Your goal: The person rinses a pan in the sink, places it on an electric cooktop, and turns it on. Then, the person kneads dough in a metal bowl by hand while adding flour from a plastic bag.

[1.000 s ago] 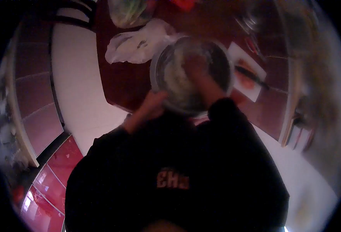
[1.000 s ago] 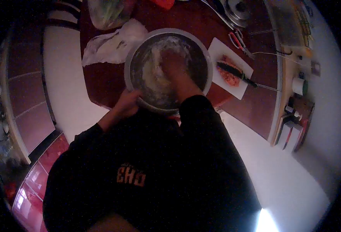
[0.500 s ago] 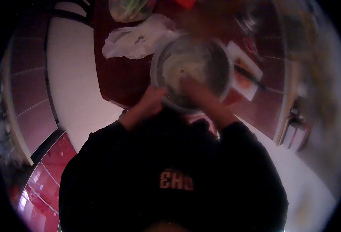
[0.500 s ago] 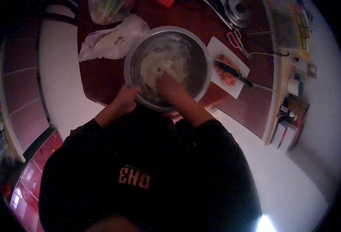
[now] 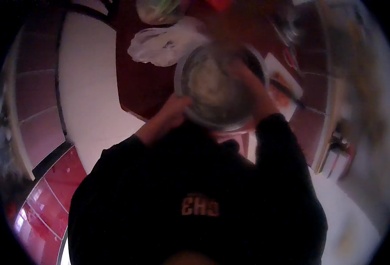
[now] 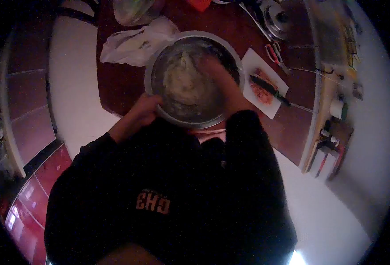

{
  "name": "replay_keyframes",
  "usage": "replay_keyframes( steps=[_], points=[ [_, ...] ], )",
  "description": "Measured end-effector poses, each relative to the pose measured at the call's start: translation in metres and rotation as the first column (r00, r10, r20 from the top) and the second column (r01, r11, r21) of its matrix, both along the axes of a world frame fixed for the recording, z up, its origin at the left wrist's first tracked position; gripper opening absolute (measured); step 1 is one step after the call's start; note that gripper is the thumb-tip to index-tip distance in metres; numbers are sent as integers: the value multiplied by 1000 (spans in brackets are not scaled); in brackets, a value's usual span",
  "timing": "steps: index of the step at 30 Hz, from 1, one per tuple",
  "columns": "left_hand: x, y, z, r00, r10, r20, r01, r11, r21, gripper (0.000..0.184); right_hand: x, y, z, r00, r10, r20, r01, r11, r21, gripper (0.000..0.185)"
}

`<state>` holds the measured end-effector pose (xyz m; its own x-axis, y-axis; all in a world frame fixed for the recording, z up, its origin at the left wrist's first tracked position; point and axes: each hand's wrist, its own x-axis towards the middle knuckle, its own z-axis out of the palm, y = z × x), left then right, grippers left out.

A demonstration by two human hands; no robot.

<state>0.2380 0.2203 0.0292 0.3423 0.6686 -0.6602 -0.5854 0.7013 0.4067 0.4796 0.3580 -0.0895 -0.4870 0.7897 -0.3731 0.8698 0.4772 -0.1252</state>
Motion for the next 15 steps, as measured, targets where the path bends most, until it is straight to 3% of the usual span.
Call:
replay_keyframes(
  steps=[2, 5, 8, 10, 14, 15],
  points=[
    [-2, -2, -5, 1000, -15, 20, 14, 999, 29, 44, -27, -9, -14, 998, -60, -35, 61, 998, 28, 36],
    [-1, 1, 6, 998, -34, -51, 31, 998, -56, 43, -52, -24, -7, 994, -3, -110, -4, 998, -64, 35],
    [5, -1, -4, 998, 52, -28, -52, 998, -26, 41, -58, -56, 33, 971, 74, -227, -130, 962, -241, 35],
    [2, -2, -4, 998, -9, -63, 8, 1000, -20, 39, -65, -81, 74, 962, 91, -258, -183, 916, -357, 35],
    [3, -10, -14, 994, -24, -102, 19, 999, -51, 37, -71, -104, 83, 982, 89, -169, -160, 866, -473, 34],
    [3, -10, -15, 993, -62, -99, 56, 996, -65, 38, -75, -101, 87, 977, 181, -109, -210, 891, -403, 34]
  ],
)
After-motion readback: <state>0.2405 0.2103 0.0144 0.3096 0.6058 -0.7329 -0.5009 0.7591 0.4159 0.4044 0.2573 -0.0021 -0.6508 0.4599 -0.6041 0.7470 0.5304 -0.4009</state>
